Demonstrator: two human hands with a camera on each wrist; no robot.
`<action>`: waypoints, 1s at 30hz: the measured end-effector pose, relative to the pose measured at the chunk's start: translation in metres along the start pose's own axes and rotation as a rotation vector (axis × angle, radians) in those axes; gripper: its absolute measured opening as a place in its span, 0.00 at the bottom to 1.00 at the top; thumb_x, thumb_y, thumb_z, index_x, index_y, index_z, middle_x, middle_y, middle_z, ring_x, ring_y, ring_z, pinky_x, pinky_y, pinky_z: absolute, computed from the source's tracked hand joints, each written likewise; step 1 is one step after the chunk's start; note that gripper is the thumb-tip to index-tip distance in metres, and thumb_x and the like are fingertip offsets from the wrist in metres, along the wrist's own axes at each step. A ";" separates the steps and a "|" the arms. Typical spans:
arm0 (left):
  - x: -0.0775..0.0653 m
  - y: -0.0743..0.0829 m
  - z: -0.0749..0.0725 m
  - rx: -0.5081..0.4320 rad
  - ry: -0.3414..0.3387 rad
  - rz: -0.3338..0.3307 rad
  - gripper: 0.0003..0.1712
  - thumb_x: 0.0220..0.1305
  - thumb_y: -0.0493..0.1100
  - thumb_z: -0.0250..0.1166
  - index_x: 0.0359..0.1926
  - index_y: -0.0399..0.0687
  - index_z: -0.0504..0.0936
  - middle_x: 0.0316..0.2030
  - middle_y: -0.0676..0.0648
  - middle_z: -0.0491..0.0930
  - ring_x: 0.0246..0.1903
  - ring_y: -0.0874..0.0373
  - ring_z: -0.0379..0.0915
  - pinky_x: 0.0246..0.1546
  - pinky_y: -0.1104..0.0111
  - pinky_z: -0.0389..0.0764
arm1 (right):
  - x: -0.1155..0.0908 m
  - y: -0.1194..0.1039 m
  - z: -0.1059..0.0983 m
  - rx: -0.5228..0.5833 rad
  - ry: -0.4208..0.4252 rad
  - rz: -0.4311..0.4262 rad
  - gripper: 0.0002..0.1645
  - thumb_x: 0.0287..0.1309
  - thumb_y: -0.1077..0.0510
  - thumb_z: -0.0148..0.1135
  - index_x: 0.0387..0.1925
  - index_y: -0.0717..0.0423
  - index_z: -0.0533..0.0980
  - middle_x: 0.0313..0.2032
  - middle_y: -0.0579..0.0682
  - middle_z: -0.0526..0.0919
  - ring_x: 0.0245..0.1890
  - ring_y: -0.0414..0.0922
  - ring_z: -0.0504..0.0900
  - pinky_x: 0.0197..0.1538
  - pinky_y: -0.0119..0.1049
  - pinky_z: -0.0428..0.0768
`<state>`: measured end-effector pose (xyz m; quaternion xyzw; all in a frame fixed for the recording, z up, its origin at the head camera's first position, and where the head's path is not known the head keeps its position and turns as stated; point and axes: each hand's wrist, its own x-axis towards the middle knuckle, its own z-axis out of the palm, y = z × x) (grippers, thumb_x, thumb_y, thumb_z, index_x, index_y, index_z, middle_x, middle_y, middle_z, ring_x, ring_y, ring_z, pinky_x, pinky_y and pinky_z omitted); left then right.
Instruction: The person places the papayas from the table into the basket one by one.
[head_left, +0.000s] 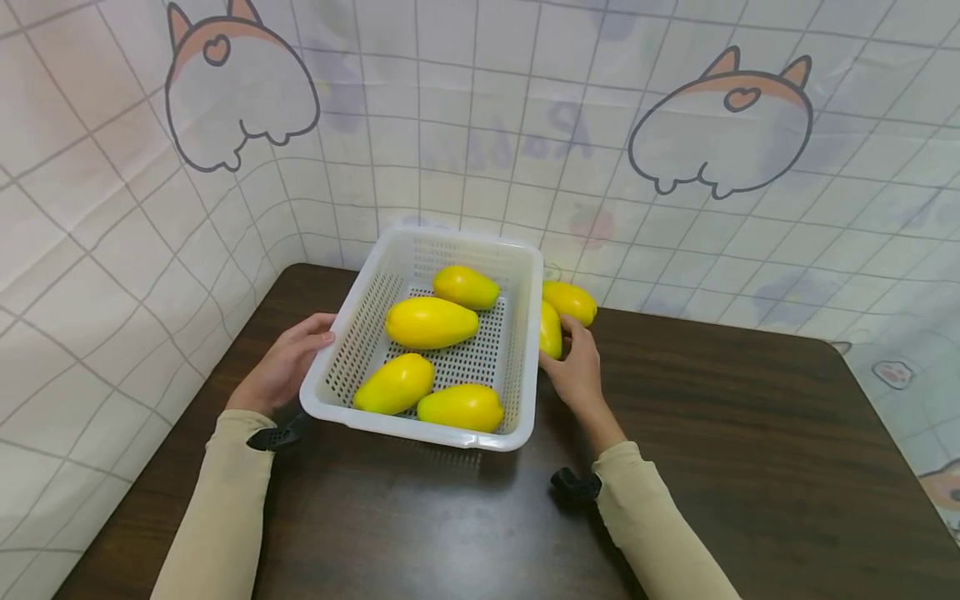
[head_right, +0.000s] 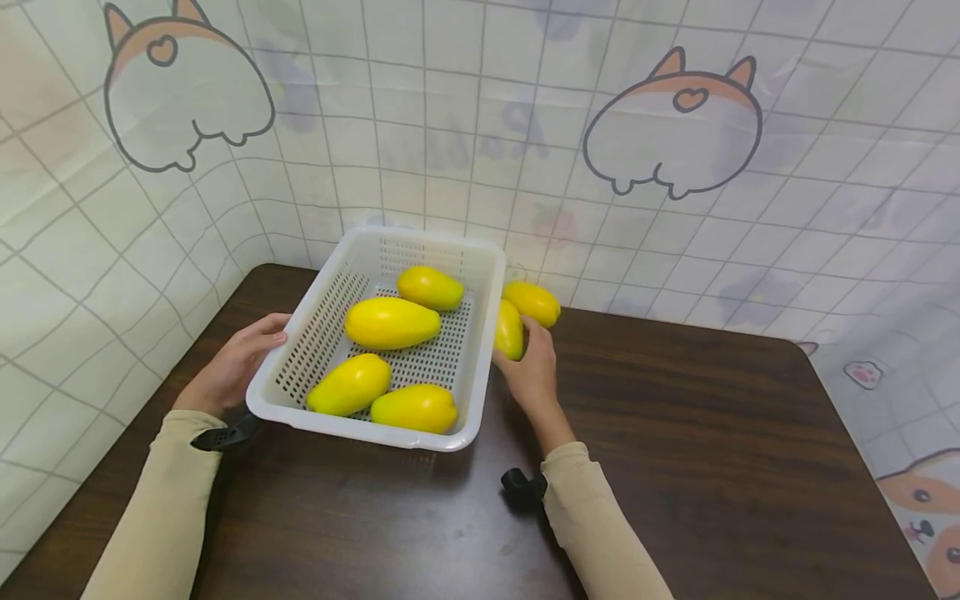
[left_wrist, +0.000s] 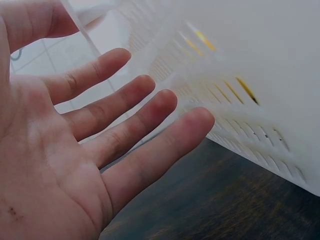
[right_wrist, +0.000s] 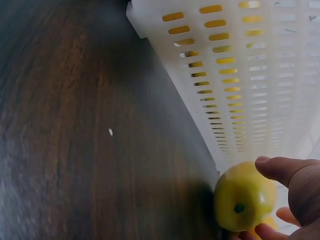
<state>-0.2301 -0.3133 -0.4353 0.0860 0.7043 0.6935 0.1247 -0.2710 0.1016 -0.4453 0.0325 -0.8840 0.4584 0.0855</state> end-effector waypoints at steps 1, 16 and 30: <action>0.000 0.000 0.000 0.000 0.002 0.000 0.20 0.74 0.51 0.48 0.64 0.57 0.65 0.59 0.51 0.67 0.51 0.54 0.75 0.49 0.56 0.81 | 0.000 0.000 0.001 -0.001 -0.002 0.002 0.41 0.52 0.54 0.70 0.66 0.59 0.63 0.61 0.60 0.69 0.60 0.56 0.70 0.65 0.49 0.71; -0.001 0.002 0.000 -0.013 0.000 0.010 0.18 0.75 0.48 0.48 0.63 0.56 0.67 0.57 0.51 0.69 0.50 0.55 0.77 0.47 0.56 0.82 | 0.005 0.002 0.007 -0.018 0.004 0.064 0.42 0.53 0.53 0.69 0.66 0.58 0.61 0.60 0.61 0.69 0.59 0.56 0.70 0.65 0.50 0.69; 0.000 0.004 0.002 -0.062 -0.011 0.028 0.17 0.75 0.45 0.48 0.61 0.55 0.68 0.56 0.51 0.70 0.48 0.57 0.77 0.45 0.59 0.83 | 0.006 0.002 0.007 -0.041 -0.014 0.080 0.41 0.57 0.53 0.66 0.69 0.57 0.59 0.63 0.60 0.69 0.62 0.56 0.68 0.68 0.52 0.65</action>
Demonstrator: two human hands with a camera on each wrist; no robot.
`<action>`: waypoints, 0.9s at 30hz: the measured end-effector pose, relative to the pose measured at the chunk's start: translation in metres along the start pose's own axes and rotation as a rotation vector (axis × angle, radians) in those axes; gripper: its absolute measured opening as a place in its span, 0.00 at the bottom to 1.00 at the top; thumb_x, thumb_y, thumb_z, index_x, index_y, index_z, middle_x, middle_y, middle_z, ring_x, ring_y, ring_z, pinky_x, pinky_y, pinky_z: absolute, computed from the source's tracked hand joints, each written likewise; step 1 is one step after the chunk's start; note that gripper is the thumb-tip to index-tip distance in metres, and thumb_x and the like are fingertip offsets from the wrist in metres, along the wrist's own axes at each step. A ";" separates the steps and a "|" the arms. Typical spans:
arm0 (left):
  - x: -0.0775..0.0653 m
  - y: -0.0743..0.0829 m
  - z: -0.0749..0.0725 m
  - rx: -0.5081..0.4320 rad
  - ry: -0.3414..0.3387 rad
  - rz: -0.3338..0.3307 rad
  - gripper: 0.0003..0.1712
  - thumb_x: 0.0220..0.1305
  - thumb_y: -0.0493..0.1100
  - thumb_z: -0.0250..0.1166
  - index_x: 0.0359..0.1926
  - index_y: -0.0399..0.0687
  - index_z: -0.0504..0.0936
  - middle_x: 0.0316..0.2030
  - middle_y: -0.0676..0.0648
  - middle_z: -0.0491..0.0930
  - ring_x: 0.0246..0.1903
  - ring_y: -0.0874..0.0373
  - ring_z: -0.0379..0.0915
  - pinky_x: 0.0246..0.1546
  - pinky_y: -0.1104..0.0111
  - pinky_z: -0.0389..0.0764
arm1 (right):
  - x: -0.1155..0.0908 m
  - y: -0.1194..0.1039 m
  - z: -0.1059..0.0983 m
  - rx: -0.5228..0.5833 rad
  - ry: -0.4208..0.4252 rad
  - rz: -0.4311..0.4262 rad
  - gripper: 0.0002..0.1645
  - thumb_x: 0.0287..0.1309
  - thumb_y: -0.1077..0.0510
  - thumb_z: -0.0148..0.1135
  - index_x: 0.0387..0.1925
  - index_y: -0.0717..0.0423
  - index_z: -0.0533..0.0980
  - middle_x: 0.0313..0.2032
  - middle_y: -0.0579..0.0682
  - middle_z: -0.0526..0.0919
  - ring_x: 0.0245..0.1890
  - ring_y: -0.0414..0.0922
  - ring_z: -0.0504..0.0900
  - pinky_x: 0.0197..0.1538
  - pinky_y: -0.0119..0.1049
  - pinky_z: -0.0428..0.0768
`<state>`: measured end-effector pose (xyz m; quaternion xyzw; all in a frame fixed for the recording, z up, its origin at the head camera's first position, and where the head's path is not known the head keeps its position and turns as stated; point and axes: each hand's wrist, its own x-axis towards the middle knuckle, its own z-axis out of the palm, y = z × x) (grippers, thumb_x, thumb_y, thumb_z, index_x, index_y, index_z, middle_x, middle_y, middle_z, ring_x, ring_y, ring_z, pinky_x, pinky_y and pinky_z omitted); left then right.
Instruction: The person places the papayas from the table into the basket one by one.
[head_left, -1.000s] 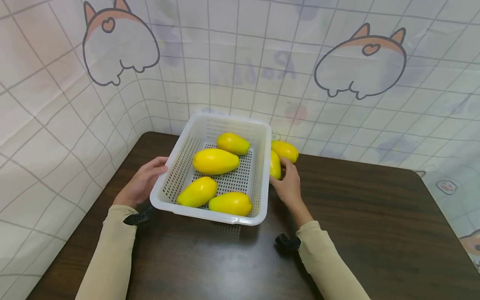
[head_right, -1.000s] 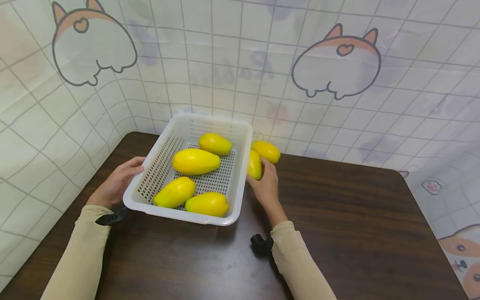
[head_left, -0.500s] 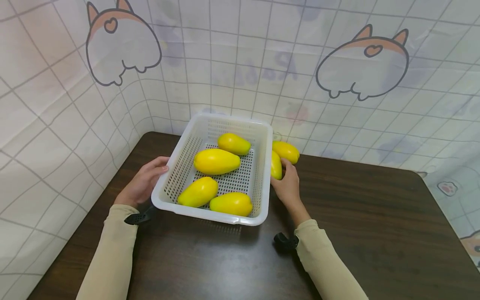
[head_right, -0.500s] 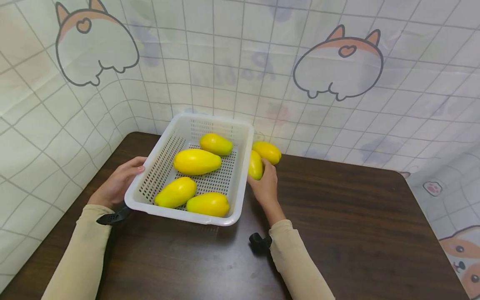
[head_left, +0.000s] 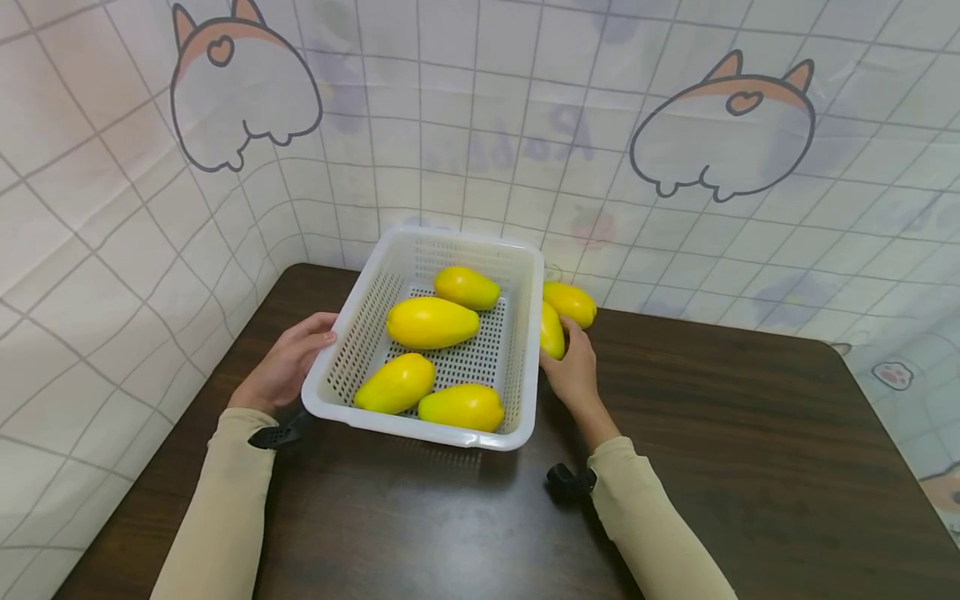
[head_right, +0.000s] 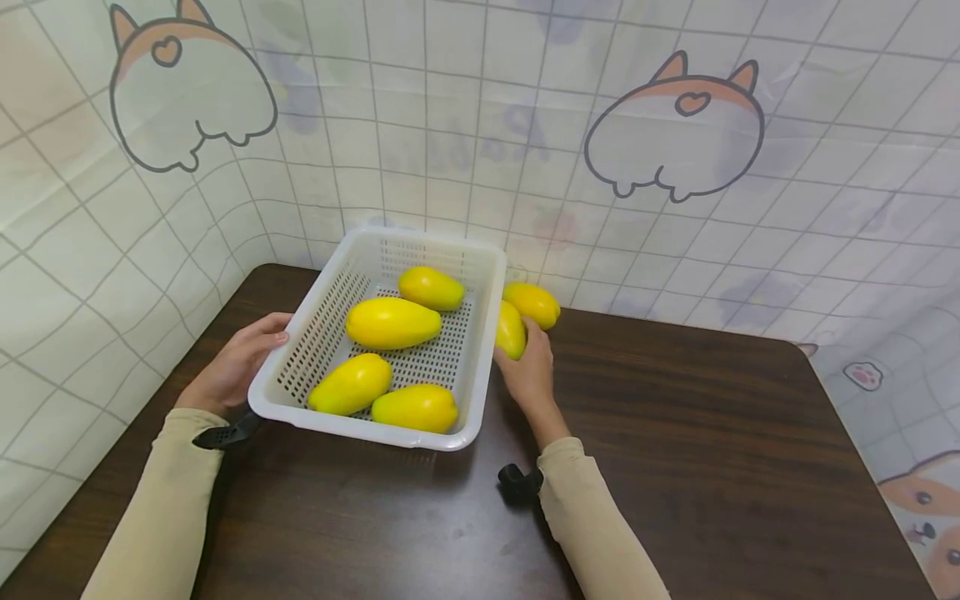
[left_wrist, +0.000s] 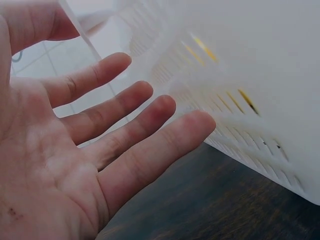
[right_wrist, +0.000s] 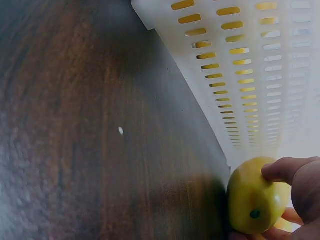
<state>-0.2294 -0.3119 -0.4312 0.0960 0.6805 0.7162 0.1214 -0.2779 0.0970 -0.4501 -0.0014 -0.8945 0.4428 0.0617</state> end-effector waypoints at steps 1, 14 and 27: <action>0.000 0.000 0.000 -0.001 -0.002 0.003 0.17 0.75 0.45 0.48 0.61 0.54 0.68 0.56 0.51 0.70 0.48 0.57 0.77 0.45 0.60 0.83 | -0.001 0.000 0.000 0.006 0.000 0.003 0.41 0.57 0.53 0.66 0.69 0.56 0.59 0.64 0.60 0.68 0.62 0.56 0.68 0.68 0.52 0.65; 0.002 -0.002 -0.001 0.002 0.007 0.037 0.16 0.74 0.43 0.49 0.60 0.51 0.69 0.55 0.51 0.71 0.47 0.58 0.78 0.45 0.63 0.83 | -0.008 0.000 -0.008 0.116 0.030 0.010 0.41 0.55 0.54 0.65 0.68 0.55 0.61 0.65 0.58 0.69 0.62 0.54 0.69 0.66 0.51 0.68; 0.002 -0.002 -0.001 0.029 0.000 0.070 0.16 0.74 0.43 0.50 0.59 0.52 0.71 0.54 0.53 0.73 0.46 0.60 0.79 0.46 0.65 0.83 | -0.017 -0.004 -0.023 0.194 0.067 0.013 0.40 0.56 0.55 0.65 0.68 0.53 0.61 0.66 0.57 0.68 0.60 0.56 0.72 0.58 0.51 0.76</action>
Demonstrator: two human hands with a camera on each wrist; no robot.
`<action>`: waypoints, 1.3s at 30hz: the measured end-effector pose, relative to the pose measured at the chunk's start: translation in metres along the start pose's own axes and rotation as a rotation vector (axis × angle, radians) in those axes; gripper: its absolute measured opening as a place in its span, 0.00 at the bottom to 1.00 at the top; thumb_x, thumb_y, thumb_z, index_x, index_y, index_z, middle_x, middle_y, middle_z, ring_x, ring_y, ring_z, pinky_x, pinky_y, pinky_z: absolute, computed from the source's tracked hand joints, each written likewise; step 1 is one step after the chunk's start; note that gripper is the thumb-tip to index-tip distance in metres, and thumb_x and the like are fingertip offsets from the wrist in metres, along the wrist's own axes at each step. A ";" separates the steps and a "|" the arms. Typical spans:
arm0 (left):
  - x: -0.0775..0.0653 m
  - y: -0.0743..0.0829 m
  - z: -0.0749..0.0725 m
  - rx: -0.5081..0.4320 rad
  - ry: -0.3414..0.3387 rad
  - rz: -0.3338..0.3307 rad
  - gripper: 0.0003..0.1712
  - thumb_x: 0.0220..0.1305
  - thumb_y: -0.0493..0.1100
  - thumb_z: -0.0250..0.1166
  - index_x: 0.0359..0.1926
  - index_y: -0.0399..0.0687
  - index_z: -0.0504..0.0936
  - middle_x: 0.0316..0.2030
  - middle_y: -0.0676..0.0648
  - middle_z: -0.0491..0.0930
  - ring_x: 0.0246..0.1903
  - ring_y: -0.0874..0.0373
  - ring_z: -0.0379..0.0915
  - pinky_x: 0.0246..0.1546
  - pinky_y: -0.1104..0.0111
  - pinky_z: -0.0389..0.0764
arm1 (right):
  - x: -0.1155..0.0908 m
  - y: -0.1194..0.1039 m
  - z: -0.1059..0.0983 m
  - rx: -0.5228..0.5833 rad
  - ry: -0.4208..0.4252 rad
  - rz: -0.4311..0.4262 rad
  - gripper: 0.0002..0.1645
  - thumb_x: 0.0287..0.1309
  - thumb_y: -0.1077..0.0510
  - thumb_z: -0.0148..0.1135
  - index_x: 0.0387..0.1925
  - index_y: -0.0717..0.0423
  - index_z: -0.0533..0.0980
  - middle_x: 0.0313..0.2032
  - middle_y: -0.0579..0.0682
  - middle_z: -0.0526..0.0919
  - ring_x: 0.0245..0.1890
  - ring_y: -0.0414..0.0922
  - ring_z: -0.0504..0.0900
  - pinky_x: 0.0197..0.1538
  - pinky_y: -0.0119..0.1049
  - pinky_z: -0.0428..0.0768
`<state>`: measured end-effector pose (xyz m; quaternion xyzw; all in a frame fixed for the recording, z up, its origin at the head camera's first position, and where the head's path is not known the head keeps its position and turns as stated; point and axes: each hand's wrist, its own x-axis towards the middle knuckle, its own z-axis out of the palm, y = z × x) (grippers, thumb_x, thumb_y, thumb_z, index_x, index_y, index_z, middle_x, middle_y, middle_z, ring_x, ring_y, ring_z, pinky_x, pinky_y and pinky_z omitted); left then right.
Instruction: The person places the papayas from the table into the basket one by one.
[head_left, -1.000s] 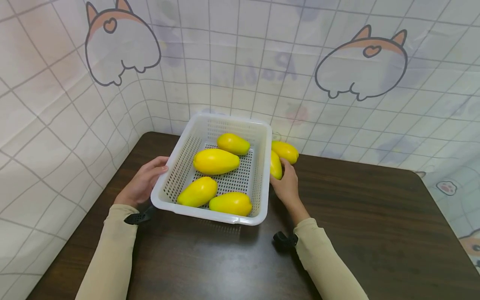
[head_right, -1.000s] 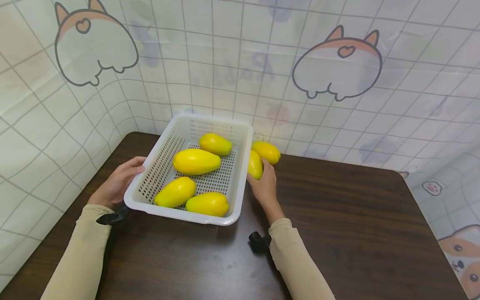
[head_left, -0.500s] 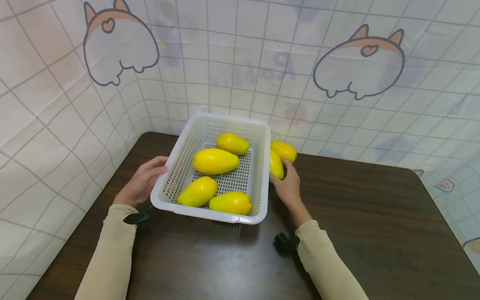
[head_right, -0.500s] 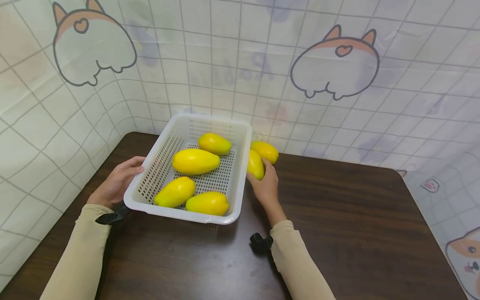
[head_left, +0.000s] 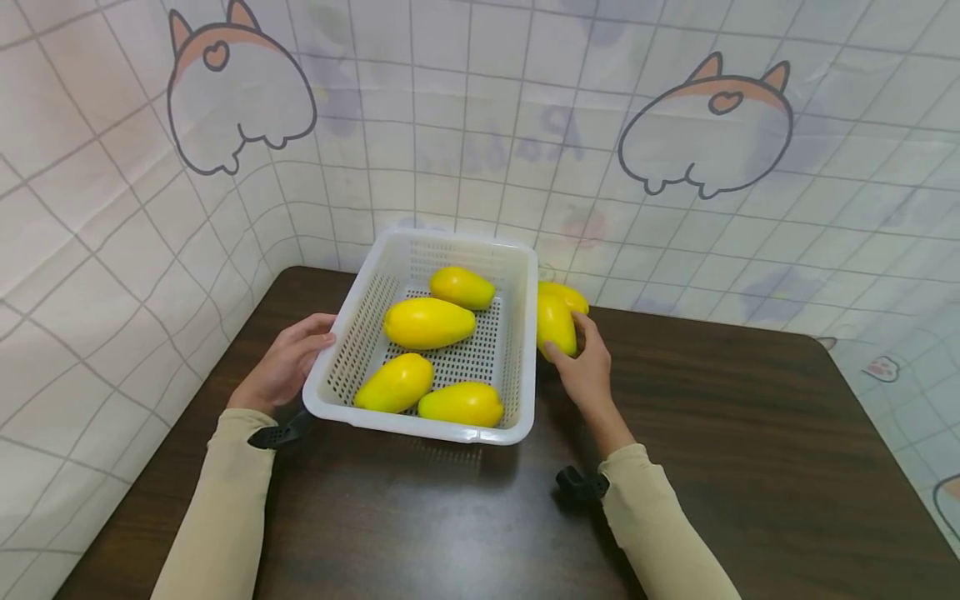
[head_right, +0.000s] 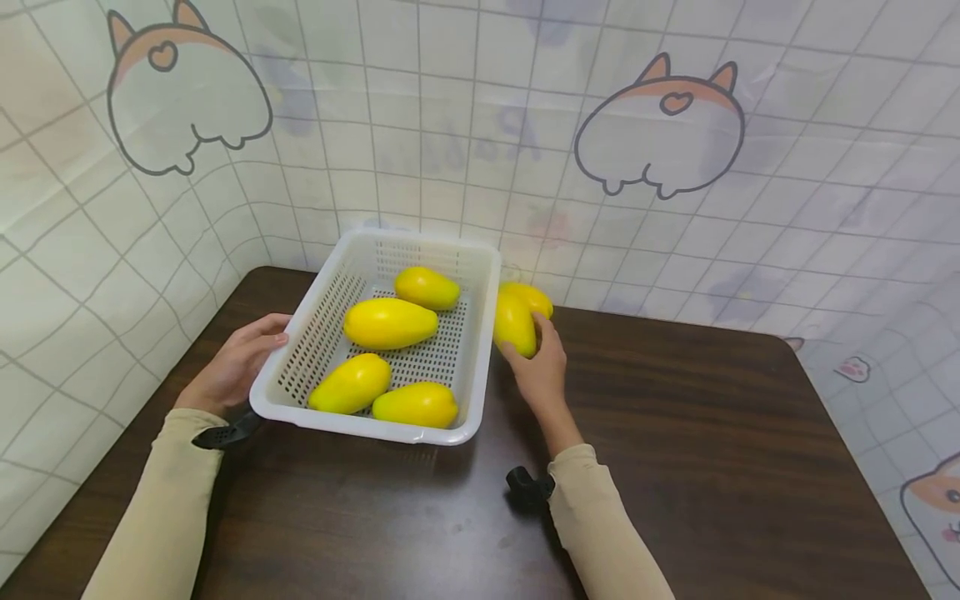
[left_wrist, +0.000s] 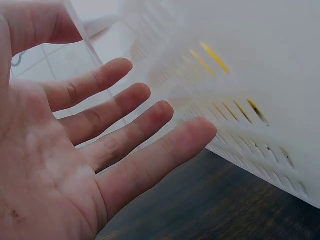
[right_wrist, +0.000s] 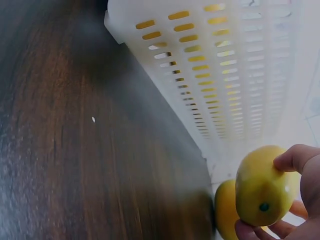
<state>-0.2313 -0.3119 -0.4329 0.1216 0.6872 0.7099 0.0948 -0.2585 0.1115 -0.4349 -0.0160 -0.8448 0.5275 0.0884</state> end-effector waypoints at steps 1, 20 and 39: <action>0.000 0.000 0.000 0.004 0.000 0.002 0.16 0.74 0.44 0.50 0.59 0.52 0.71 0.54 0.53 0.73 0.46 0.60 0.79 0.46 0.66 0.83 | 0.000 0.000 -0.001 0.000 0.002 -0.001 0.40 0.56 0.54 0.65 0.69 0.53 0.60 0.66 0.57 0.68 0.59 0.56 0.72 0.58 0.51 0.77; -0.002 -0.004 -0.002 0.002 -0.013 -0.003 0.17 0.75 0.43 0.48 0.61 0.48 0.69 0.53 0.52 0.73 0.45 0.61 0.79 0.47 0.68 0.82 | -0.008 -0.004 -0.022 0.064 0.050 -0.026 0.38 0.57 0.54 0.65 0.67 0.47 0.63 0.66 0.53 0.68 0.57 0.56 0.74 0.57 0.52 0.76; 0.000 0.002 -0.001 0.012 -0.020 -0.019 0.16 0.75 0.43 0.48 0.59 0.50 0.70 0.53 0.52 0.73 0.46 0.61 0.78 0.46 0.67 0.82 | -0.024 -0.044 -0.032 0.123 -0.010 -0.075 0.37 0.60 0.57 0.63 0.69 0.49 0.62 0.66 0.52 0.69 0.58 0.54 0.75 0.49 0.29 0.73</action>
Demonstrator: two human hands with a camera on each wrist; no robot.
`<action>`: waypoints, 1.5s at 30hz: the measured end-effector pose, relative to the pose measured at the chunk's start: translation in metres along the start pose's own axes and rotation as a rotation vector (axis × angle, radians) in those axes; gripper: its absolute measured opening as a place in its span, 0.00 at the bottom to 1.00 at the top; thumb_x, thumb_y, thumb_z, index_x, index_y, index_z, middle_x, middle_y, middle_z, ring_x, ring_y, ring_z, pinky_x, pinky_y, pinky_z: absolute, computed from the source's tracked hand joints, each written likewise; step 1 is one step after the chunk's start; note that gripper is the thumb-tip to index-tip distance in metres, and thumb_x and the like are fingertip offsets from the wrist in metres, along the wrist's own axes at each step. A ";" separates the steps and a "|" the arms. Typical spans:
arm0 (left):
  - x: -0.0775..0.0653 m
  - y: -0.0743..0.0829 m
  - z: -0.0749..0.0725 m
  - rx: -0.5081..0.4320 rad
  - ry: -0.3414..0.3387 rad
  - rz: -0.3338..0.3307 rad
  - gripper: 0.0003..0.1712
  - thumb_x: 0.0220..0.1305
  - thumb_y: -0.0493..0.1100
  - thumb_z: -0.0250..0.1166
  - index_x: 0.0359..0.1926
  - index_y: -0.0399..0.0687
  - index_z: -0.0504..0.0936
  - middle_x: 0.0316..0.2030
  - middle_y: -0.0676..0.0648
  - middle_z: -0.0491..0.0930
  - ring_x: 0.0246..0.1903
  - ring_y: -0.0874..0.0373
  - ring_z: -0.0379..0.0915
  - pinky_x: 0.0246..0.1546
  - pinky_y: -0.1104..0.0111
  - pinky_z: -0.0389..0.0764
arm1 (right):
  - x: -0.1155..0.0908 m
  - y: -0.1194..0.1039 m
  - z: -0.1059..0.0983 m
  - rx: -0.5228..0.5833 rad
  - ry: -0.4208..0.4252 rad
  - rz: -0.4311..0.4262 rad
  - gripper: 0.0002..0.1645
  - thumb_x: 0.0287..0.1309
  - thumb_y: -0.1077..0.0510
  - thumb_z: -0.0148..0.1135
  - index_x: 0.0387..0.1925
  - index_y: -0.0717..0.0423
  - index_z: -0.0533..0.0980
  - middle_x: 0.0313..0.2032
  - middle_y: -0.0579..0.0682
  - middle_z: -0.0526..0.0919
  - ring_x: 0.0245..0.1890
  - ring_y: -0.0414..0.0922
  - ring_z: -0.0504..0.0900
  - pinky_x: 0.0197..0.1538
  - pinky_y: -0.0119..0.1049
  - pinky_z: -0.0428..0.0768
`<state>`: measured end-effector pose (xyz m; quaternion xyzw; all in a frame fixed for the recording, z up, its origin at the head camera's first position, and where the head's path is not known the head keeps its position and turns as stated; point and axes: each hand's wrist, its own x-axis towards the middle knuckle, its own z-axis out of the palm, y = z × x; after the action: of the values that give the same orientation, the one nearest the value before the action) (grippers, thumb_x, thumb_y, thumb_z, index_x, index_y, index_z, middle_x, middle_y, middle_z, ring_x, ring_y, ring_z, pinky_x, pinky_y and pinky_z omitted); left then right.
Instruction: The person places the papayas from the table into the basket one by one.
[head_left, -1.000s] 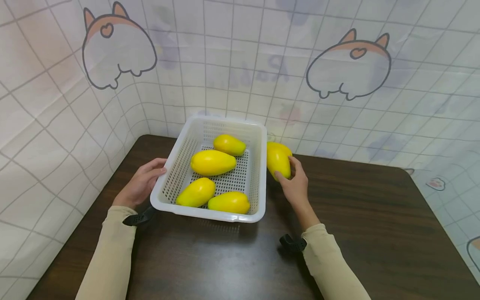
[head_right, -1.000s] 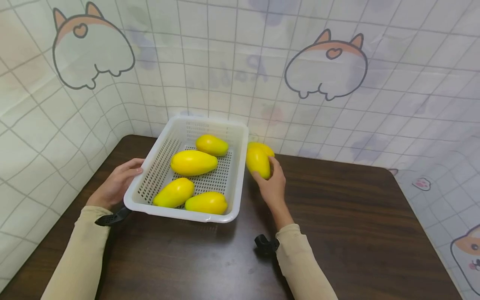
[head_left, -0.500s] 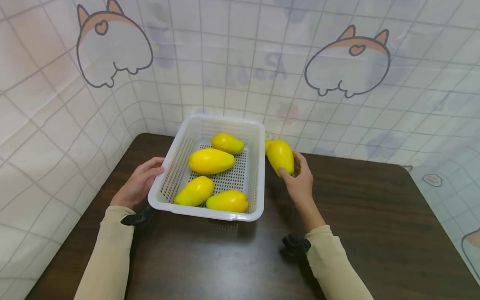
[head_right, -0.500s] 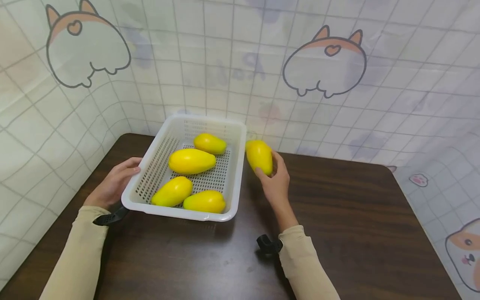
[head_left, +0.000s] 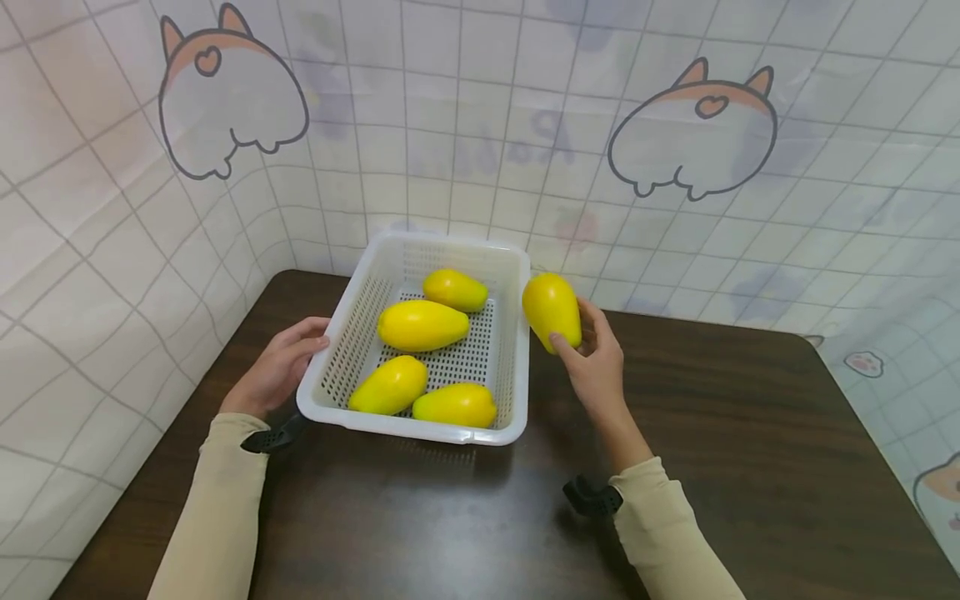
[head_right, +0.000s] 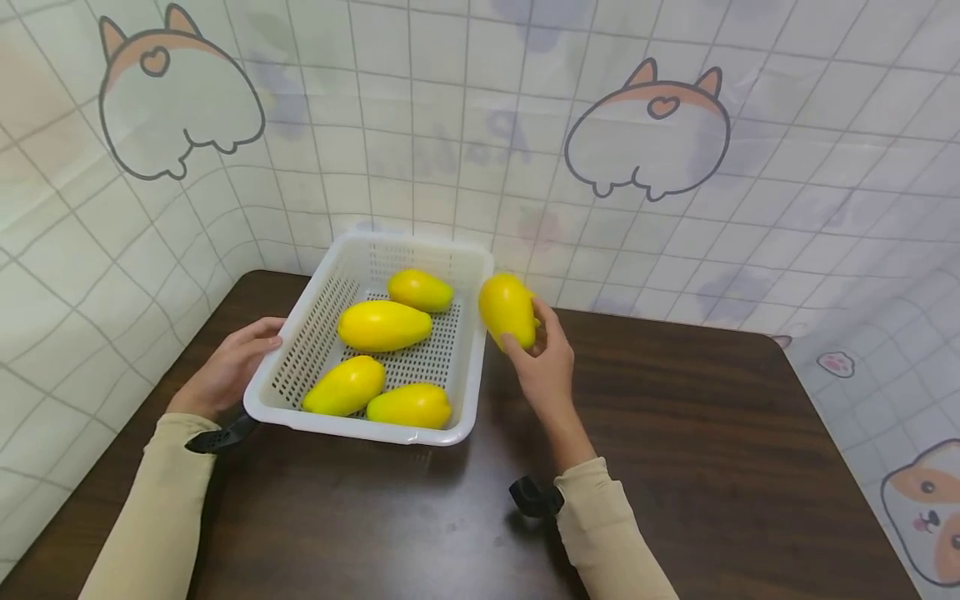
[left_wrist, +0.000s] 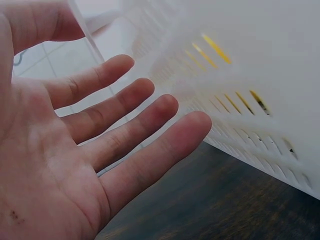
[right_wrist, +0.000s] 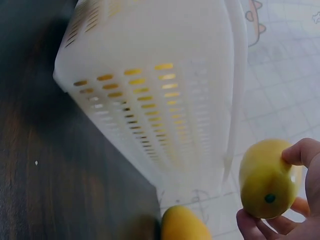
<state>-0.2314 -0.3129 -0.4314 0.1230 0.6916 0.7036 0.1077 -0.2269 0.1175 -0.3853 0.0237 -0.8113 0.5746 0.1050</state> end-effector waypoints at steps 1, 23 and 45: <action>-0.001 0.000 0.000 0.000 0.004 -0.003 0.16 0.75 0.43 0.49 0.59 0.50 0.70 0.53 0.52 0.73 0.46 0.61 0.78 0.46 0.67 0.82 | 0.000 0.000 0.001 -0.002 -0.002 -0.010 0.37 0.60 0.56 0.63 0.69 0.48 0.63 0.66 0.52 0.69 0.57 0.53 0.75 0.48 0.28 0.73; 0.000 -0.002 0.000 0.008 0.023 -0.003 0.17 0.75 0.45 0.49 0.60 0.50 0.69 0.53 0.52 0.73 0.46 0.60 0.78 0.47 0.67 0.82 | -0.001 -0.008 0.014 0.039 -0.076 -0.130 0.37 0.58 0.56 0.67 0.67 0.49 0.65 0.65 0.51 0.71 0.61 0.51 0.75 0.60 0.46 0.77; -0.001 -0.003 0.001 -0.016 0.008 0.010 0.15 0.75 0.43 0.48 0.59 0.51 0.69 0.53 0.52 0.73 0.46 0.60 0.79 0.46 0.65 0.82 | 0.001 -0.011 0.018 0.065 -0.135 -0.128 0.30 0.56 0.56 0.69 0.60 0.54 0.72 0.58 0.52 0.76 0.55 0.50 0.80 0.53 0.31 0.80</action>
<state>-0.2300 -0.3120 -0.4341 0.1228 0.6857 0.7101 0.1026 -0.2287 0.0974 -0.3809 0.1177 -0.7944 0.5897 0.0855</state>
